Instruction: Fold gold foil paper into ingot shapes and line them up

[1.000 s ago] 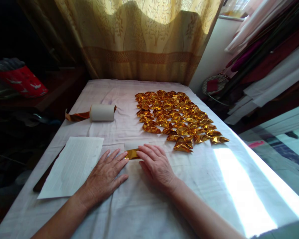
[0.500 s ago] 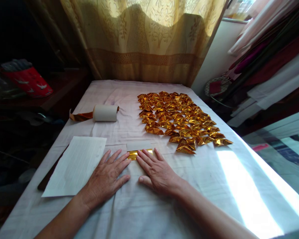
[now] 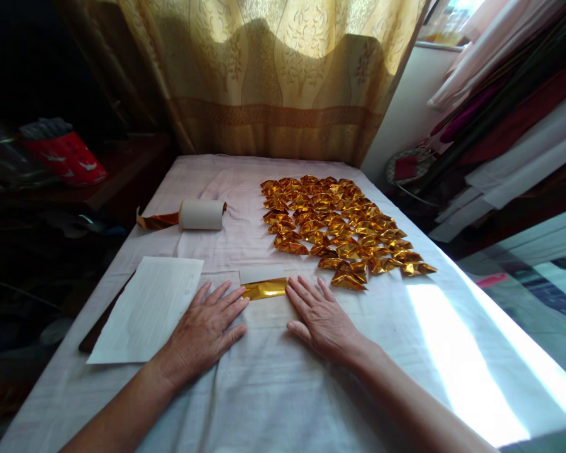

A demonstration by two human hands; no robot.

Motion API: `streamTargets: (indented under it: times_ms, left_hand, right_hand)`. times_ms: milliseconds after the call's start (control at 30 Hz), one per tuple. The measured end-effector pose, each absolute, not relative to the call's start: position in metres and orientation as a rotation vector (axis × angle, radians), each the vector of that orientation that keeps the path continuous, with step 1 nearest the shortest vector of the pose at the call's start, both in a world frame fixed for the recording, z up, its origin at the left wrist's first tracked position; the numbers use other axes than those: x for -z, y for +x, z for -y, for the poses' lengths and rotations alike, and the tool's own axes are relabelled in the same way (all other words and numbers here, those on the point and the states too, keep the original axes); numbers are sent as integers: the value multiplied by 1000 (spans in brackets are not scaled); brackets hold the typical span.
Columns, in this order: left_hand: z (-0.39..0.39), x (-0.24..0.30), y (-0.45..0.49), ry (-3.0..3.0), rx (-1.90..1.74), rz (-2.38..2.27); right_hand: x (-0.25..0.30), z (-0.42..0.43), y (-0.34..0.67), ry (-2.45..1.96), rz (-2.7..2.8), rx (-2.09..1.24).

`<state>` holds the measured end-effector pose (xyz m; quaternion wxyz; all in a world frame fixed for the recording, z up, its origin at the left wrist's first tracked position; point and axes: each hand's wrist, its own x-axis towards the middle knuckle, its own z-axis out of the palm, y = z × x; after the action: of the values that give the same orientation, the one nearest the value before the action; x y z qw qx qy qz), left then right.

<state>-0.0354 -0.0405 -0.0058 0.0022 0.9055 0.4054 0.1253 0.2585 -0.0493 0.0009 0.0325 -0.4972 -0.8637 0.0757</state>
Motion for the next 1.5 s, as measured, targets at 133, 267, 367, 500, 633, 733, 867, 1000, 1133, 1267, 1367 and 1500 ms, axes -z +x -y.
streamTargets:
  times_ms: [133,267,367,500,633,733,867,1000,1133,1267,1367,1500]
  left_hand:
    - [39,-2,-24,2884,-457,-1261]
    - [36,-16,-5,2897,-471,-1246]
    - [33,-23,5,2867,-427,-1246]
    - [25,-23,6,2858,-412,-1261]
    - [17,-17,2,2868,-486,-1233]
    - [14,-11,0,2905,-547,-1206]
    - [13,-4,0,2912,-623,-1212]
    - [12,0,1,2847,-678,-1264]
    - [10,0,-2,2749,-697,-1251]
    - [7,-1,-4,2628,-678,-1313]
    - [5,-1,-3,2564,-686,-1363]
    - [4,0,1,2524,-688,-1398]
  right_hand:
    - [-7,48,252,-1473,2451,-50]
    - [-16,41,232,-1252,2429,-158]
    - [-16,33,217,-1215,2413,-252]
    - [-9,24,210,-1249,2378,-287]
    - [-8,20,211,-1255,2379,-300]
    - [-10,19,211,-1271,2388,-300]
    - [-8,20,208,-1283,2377,-280]
    - [-1,21,204,-1320,2311,-221]
    - [4,21,198,-1354,2252,-210]
    - [2,21,195,-1400,2207,-267]
    - [-2,19,194,-1439,2202,-306]
    - [-6,15,193,-1484,2231,-343]
